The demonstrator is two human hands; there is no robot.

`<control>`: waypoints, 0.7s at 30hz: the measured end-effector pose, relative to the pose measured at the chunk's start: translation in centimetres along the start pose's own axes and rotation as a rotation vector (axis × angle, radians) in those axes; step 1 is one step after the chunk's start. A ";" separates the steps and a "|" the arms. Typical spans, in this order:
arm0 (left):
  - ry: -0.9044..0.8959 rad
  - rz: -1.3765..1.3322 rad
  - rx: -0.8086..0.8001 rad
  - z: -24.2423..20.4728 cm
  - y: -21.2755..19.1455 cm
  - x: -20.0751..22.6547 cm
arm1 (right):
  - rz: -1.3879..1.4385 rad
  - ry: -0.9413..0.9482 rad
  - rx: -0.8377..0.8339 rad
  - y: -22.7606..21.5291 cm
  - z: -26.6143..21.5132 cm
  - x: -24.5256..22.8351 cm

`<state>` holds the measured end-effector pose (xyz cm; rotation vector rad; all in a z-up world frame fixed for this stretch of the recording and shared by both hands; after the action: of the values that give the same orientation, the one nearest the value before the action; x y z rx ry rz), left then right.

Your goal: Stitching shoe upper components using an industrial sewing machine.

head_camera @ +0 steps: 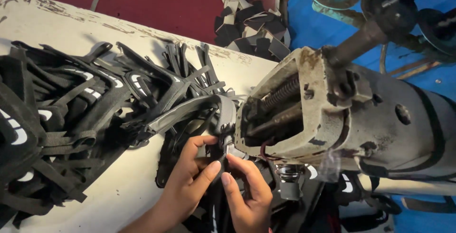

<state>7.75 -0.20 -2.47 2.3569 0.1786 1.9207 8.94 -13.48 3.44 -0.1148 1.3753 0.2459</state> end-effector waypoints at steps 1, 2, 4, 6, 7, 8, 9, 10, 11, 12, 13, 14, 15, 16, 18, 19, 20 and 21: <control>0.037 0.009 0.034 -0.1 -0.2 0.3 | 0.026 0.051 0.019 -0.2 -0.2 0.6; 0.035 0.006 0.034 -0.3 -0.1 0.8 | 0.023 0.054 0.018 -0.3 -0.5 0.9; 0.106 -0.043 0.100 -0.3 -0.6 2.6 | 0.071 0.032 0.063 -0.8 -0.4 1.2; 0.084 -0.076 0.110 -0.1 -0.7 2.8 | 0.102 0.077 0.078 -1.2 -0.6 1.9; 0.062 -0.108 0.119 0.0 -0.8 2.8 | 0.132 0.122 0.096 -1.5 -0.7 2.5; 0.058 -0.109 0.119 0.2 -0.9 2.3 | 0.131 0.126 0.097 -1.8 -1.0 2.9; 0.038 -0.111 0.109 0.4 -1.0 1.7 | 0.172 0.160 0.115 -2.1 -1.1 3.6; 0.017 -0.113 0.098 0.6 -1.1 1.2 | 0.212 0.195 0.132 -2.4 -1.2 4.2; 0.017 -0.112 0.099 0.8 -1.4 1.3 | 0.213 0.195 0.131 -2.4 -1.2 4.3; -0.012 -0.093 0.076 0.9 -1.4 1.1 | 0.231 0.229 0.130 -2.4 -1.3 4.6; -0.044 -0.075 0.052 1.1 -1.4 1.0 | 0.249 0.265 0.131 -2.4 -1.4 4.9; -0.046 -0.074 0.051 1.2 -1.4 1.6 | 0.250 0.266 0.133 -2.2 -1.2 4.5; -0.069 -0.043 0.036 1.3 -1.3 2.1 | 0.238 0.247 0.134 -2.0 -0.8 4.0; -0.092 -0.012 0.022 1.2 -1.2 2.6 | 0.226 0.227 0.135 -1.8 -0.6 3.3; -0.042 0.059 0.023 1.0 -1.3 3.1 | 0.111 0.117 0.063 -0.9 0.0 1.4; 0.002 0.128 0.027 0.7 -1.4 3.5 | -0.004 0.012 -0.010 -0.1 0.2 0.1; 0.002 0.128 0.030 0.5 -1.3 3.5 | -0.003 0.013 -0.013 0.0 0.2 -0.2; 0.043 0.170 0.053 0.2 -1.3 3.9 | -0.114 -0.068 -0.040 0.4 0.1 -1.1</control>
<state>8.68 1.64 1.04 2.4384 0.0340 2.0667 8.75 -13.20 4.55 -0.2158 1.2922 0.1798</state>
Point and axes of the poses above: each hand's wrist, its own z-axis towards the middle knuckle, its own y-axis out of the palm, x = y × z, the point moved 9 cm from there along z, towards the middle knuckle, and after that the axes turned 13 degrees about z, right-handed, at the moved point
